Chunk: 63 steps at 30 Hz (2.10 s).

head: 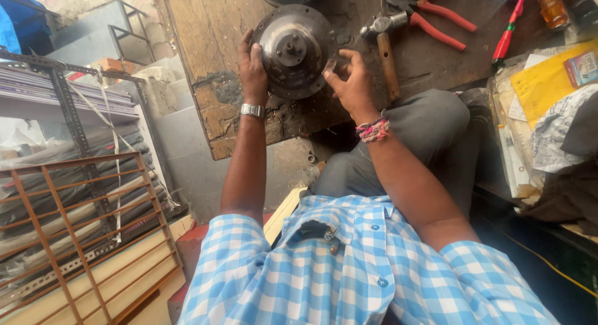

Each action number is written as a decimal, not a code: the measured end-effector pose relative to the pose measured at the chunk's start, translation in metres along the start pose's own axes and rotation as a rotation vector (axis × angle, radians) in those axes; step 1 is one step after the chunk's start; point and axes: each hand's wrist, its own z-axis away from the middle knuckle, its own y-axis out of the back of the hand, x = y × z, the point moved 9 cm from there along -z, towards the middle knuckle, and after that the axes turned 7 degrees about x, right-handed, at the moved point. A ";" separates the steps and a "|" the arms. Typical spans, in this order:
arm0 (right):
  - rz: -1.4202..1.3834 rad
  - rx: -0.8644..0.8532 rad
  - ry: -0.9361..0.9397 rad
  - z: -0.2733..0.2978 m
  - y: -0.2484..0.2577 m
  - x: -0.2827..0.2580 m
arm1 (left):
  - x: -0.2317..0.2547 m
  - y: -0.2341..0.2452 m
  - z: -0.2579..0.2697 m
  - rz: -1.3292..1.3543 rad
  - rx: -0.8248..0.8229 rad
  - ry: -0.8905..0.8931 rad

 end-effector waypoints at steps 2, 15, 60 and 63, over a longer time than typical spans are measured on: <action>0.008 0.022 0.038 0.001 0.000 -0.009 | 0.001 0.003 -0.008 -0.003 0.030 -0.032; 0.244 0.255 0.544 0.050 0.126 -0.086 | 0.154 -0.087 0.214 -0.664 -0.179 -1.129; -0.421 -0.240 0.286 0.005 0.042 -0.073 | 0.119 -0.028 -0.012 -0.083 -0.254 0.006; -0.263 -0.171 0.326 0.002 0.050 -0.074 | 0.118 -0.025 -0.008 -0.156 -0.185 0.048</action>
